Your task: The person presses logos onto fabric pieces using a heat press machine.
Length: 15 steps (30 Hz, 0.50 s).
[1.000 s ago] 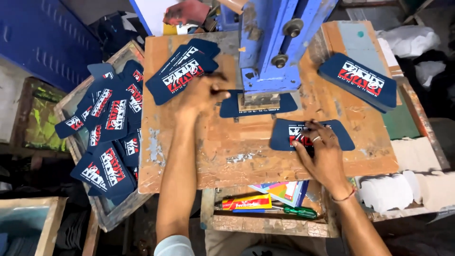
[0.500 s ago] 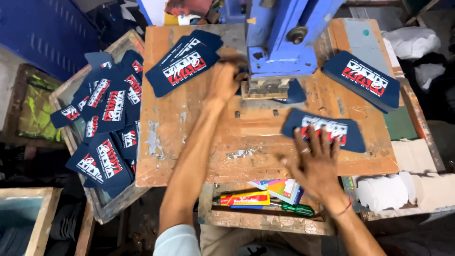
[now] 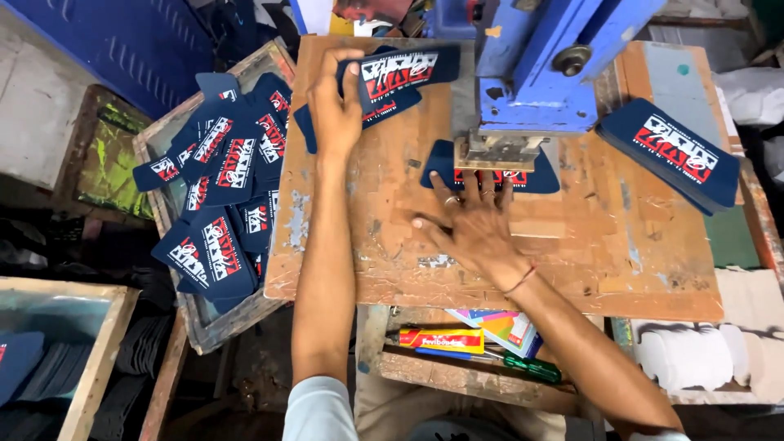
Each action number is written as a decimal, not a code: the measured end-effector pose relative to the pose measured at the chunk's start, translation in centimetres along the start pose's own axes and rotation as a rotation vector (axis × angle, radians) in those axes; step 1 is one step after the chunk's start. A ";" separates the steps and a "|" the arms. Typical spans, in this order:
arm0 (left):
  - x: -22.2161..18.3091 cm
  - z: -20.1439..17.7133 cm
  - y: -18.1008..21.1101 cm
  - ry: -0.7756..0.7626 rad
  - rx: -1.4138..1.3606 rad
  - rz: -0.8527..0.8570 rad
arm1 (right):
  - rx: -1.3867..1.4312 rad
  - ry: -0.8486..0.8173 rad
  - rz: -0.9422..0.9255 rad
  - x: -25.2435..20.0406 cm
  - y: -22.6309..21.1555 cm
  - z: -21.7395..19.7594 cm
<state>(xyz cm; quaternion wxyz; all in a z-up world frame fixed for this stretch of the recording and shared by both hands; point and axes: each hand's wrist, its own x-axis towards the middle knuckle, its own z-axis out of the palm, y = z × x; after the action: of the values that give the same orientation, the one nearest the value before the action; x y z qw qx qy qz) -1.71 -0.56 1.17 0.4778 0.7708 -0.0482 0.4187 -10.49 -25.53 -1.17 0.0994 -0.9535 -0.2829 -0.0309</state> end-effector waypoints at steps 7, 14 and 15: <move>0.2 0.7 -2.3 0.055 -0.170 0.001 | -0.031 -0.053 0.016 -2.2 0.4 -0.2; 0.3 0.8 -2.3 0.062 -0.340 -0.113 | 0.164 0.152 -0.166 -11.5 1.6 -1.5; 0.4 0.8 -2.3 0.061 -0.386 -0.049 | 0.158 0.151 -0.127 -12.3 1.6 -1.7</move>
<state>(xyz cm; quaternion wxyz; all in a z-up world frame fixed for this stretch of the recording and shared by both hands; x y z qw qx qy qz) 0.16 0.20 -0.31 0.6282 0.6526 -0.0943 0.4131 -19.91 -33.75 -1.25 0.1932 -0.9178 -0.3360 -0.0863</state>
